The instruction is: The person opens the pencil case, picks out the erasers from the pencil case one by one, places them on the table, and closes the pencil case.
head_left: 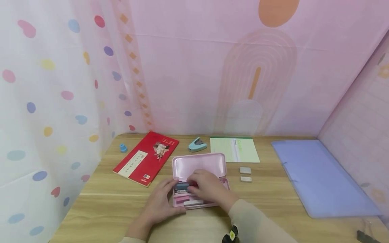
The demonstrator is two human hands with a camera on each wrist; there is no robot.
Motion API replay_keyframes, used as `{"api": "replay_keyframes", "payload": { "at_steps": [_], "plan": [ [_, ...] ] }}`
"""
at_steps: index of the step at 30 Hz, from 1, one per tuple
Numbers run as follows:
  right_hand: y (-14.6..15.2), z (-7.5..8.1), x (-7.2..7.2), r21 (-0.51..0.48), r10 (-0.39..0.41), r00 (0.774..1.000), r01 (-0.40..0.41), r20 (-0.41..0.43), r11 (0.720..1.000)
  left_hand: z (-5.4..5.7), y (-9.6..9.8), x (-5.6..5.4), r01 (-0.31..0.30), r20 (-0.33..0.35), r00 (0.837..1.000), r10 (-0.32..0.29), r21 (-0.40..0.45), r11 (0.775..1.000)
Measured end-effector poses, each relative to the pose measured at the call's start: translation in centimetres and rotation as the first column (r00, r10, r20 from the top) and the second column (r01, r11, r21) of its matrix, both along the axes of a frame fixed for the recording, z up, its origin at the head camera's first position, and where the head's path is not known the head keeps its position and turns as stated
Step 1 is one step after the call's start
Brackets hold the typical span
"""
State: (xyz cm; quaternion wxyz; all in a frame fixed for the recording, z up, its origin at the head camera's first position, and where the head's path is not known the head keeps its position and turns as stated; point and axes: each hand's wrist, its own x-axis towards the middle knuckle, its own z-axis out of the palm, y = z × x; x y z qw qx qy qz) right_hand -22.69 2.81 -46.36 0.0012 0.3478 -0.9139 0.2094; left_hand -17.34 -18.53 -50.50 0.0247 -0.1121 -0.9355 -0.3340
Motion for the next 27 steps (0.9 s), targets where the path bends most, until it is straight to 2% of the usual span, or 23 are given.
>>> {"api": "replay_keyframes", "payload": {
  "at_steps": [10,15,18,21,24,27],
  "plan": [
    [-0.6,-1.1,-0.2,-0.013,-0.035,0.999,0.035,0.008,0.999,0.0,0.3,0.0,0.007,-0.002,1.0,-0.007,0.005,1.0],
    [0.5,-0.8,0.1,-0.089,-0.053,0.998,0.056,0.033,0.994,-0.3,0.5,-0.1,0.011,-0.021,1.0,-0.011,0.006,1.0],
    [2.8,0.3,0.9,-0.166,-0.085,0.995,0.092,0.048,0.982,-0.5,0.8,-0.1,0.013,-0.014,1.0,-0.013,0.01,1.0],
    [6.2,1.1,1.9,-0.239,-0.131,0.99,0.138,0.042,0.961,-0.3,1.0,-0.1,-0.006,0.01,1.0,0.006,0.012,1.0],
    [10.3,1.1,2.8,-0.281,-0.202,0.979,0.205,0.039,0.938,0.0,0.9,0.0,-0.031,0.034,0.999,0.031,0.001,1.0],
    [14.4,0.5,3.7,-0.267,-0.279,0.959,0.281,0.045,0.922,0.1,0.7,0.0,-0.036,0.035,0.999,0.037,-0.014,0.999]
  ]
}}
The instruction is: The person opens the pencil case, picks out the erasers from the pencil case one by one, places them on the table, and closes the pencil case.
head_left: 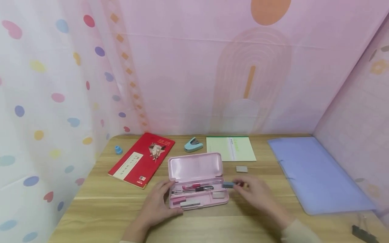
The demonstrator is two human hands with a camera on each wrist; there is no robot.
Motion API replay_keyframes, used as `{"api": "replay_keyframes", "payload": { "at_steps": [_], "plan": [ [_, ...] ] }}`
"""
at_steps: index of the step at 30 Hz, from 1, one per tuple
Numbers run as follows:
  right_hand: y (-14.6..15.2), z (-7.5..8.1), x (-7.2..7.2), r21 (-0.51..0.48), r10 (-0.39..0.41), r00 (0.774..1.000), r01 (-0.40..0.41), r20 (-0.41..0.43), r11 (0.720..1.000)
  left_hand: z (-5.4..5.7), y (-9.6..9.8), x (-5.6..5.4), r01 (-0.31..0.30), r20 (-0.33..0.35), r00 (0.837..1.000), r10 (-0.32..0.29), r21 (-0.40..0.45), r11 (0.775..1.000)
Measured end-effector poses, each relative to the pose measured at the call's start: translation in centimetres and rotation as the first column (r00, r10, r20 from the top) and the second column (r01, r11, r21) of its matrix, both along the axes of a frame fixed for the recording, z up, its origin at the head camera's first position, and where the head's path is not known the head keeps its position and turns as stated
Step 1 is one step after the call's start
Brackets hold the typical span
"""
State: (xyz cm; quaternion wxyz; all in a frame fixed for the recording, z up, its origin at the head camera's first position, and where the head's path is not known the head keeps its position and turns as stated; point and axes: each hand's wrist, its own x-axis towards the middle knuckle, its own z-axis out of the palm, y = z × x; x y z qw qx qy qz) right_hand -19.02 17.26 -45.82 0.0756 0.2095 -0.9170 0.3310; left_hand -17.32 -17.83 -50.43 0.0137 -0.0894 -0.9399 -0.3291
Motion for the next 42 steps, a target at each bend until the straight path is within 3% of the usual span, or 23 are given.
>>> {"api": "replay_keyframes", "payload": {
  "at_steps": [4,9,16,26,33,42],
  "plan": [
    [4.0,-1.4,1.0,0.034,-0.058,0.998,0.058,-0.006,0.998,-0.1,-0.2,0.0,0.001,-0.013,1.0,-0.001,-0.012,1.0],
    [5.9,-2.8,1.4,0.034,-0.058,0.998,0.058,0.018,0.998,0.0,-0.4,0.1,-0.004,-0.016,1.0,0.004,-0.018,1.0],
    [5.8,-3.5,0.4,0.024,-0.115,0.987,0.113,0.109,0.993,-0.1,-0.3,0.1,0.001,-0.009,1.0,-0.002,-0.016,1.0],
    [6.2,-4.0,0.3,-0.002,-0.089,0.991,0.09,0.095,0.996,0.1,-0.2,0.0,0.019,-0.031,0.999,-0.019,-0.009,1.0],
    [5.8,-4.4,-0.7,0.019,-0.104,0.991,0.103,0.081,0.995,0.2,-0.2,0.0,0.018,-0.034,0.999,-0.019,-0.017,1.0],
    [5.8,-4.6,-1.0,0.018,-0.124,0.989,0.123,0.083,0.992,0.2,-0.2,-0.1,0.012,-0.004,1.0,-0.012,-0.001,1.0]
  ]
}}
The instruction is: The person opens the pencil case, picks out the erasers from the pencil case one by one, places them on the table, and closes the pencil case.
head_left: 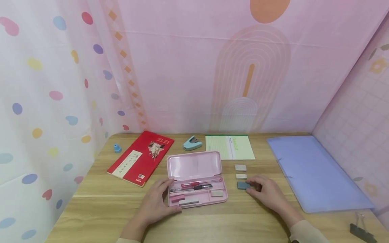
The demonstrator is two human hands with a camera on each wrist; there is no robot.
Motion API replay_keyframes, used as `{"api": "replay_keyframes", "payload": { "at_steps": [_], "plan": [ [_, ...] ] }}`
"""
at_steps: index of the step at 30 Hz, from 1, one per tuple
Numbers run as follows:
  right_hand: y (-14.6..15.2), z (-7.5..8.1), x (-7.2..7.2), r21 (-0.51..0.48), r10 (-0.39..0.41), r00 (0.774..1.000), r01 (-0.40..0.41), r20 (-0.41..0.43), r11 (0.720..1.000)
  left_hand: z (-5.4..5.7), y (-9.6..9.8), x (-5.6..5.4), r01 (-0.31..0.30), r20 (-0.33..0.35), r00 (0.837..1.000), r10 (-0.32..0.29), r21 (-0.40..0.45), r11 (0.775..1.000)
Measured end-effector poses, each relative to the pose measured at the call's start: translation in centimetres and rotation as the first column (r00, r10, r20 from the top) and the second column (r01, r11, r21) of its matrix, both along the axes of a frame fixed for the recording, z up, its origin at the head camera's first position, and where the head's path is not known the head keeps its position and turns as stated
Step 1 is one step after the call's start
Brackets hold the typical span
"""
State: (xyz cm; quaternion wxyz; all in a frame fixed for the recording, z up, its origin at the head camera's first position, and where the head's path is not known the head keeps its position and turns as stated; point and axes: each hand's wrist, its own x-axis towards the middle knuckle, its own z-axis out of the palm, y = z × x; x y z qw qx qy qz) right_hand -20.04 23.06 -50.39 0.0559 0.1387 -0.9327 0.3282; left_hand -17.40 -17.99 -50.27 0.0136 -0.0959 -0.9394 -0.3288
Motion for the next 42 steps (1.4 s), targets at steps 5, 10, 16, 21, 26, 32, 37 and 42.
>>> {"api": "replay_keyframes", "payload": {
  "at_steps": [5,10,16,21,26,32,37,42],
  "plan": [
    [-0.1,0.1,-0.1,0.002,0.004,1.0,-0.004,0.012,1.0,0.1,-0.1,-0.2,0.0,-0.002,1.0,0.0,0.003,1.0],
    [-0.7,1.4,0.4,-0.011,0.006,1.0,-0.006,0.02,1.0,0.0,-0.2,-0.1,0.014,-0.023,1.0,-0.015,-0.008,1.0],
    [-4.9,4.2,1.1,0.081,0.254,0.96,-0.246,-0.113,0.966,0.0,-0.5,-0.1,0.01,-0.041,0.999,-0.011,-0.002,1.0],
    [-8.3,4.6,0.5,0.29,0.366,0.917,-0.311,-0.159,0.905,-0.1,-0.4,-0.2,0.024,-0.04,0.999,-0.025,-0.021,1.0],
    [-9.6,4.1,-0.5,0.354,0.392,0.917,-0.344,-0.071,0.87,-0.3,-0.2,-0.1,0.024,-0.041,0.999,-0.024,-0.016,1.0],
    [-10.1,4.2,-1.0,0.413,0.448,0.89,-0.377,-0.088,0.829,-0.1,-0.2,-0.2,0.023,-0.038,0.999,-0.024,-0.016,1.0],
    [-10.3,4.5,-0.8,0.54,0.54,0.831,-0.395,-0.134,0.743,-0.1,-0.2,0.0,0.024,-0.028,0.999,-0.024,-0.006,1.0],
    [-10.1,4.4,-0.5,0.604,0.59,0.789,-0.39,-0.169,0.695,-0.1,-0.1,0.0,0.015,-0.009,1.0,-0.015,-0.006,1.0]
  ]
}}
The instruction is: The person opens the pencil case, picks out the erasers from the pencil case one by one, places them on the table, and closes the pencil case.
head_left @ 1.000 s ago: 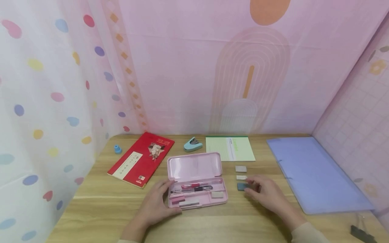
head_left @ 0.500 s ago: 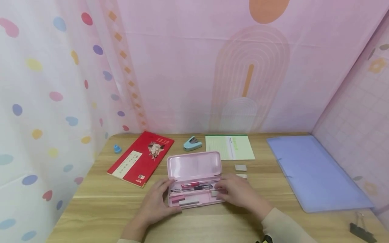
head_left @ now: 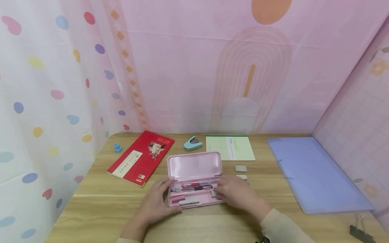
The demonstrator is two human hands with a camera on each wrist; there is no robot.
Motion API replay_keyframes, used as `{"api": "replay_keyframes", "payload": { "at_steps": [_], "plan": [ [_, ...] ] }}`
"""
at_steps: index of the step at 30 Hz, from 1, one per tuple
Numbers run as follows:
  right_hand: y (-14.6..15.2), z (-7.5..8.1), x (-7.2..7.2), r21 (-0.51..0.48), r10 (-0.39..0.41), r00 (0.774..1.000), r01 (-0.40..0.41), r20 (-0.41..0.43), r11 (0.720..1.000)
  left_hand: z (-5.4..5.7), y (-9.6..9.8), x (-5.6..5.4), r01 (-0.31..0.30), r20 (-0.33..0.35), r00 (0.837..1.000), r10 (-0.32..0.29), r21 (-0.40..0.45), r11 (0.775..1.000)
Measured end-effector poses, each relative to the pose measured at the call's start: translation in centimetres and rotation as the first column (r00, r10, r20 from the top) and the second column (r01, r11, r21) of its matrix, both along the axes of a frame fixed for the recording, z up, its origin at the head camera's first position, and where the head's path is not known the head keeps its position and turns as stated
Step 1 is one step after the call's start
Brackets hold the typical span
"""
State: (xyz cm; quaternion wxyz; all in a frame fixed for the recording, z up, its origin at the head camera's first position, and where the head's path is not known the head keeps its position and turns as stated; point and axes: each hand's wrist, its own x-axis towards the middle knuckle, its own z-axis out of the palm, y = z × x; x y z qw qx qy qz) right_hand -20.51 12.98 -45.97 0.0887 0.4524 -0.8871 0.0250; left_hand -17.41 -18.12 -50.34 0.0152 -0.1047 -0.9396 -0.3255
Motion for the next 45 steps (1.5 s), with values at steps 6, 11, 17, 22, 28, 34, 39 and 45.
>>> {"api": "replay_keyframes", "payload": {
  "at_steps": [6,11,17,22,28,34,39,45],
  "plan": [
    [0.0,-0.3,0.0,-0.027,0.025,1.0,-0.026,-0.004,0.999,-0.1,-0.2,0.1,-0.005,-0.014,1.0,0.005,-0.007,1.0],
    [0.7,-0.7,0.5,-0.169,0.009,1.0,-0.005,0.023,0.986,-0.3,-0.2,0.1,0.001,-0.025,1.0,-0.002,-0.017,1.0],
    [4.0,-0.7,2.7,-0.367,-0.037,0.999,0.042,0.02,0.929,0.0,0.3,-0.1,-0.001,-0.01,1.0,0.001,0.0,1.0],
    [8.2,-1.6,4.9,-0.351,-0.107,0.983,0.155,0.152,0.923,0.1,0.5,-0.2,0.004,0.009,1.0,-0.004,0.008,1.0],
    [11.1,-2.7,5.0,-0.303,-0.195,0.926,0.297,0.324,0.906,0.0,0.0,-0.2,0.0,-0.008,1.0,0.0,0.004,1.0],
    [12.3,-3.4,4.4,-0.366,-0.215,0.86,0.406,0.462,0.837,-0.1,-0.1,-0.1,0.009,0.009,1.0,-0.009,-0.005,1.0],
    [11.8,-3.7,3.6,-0.423,-0.215,0.839,0.453,0.499,0.785,0.1,0.0,-0.2,0.004,0.012,1.0,-0.004,-0.005,1.0],
    [11.1,-3.8,2.6,-0.435,-0.241,0.831,0.483,0.501,0.76,0.3,0.0,-0.1,0.004,0.019,1.0,-0.004,-0.002,1.0]
  ]
}}
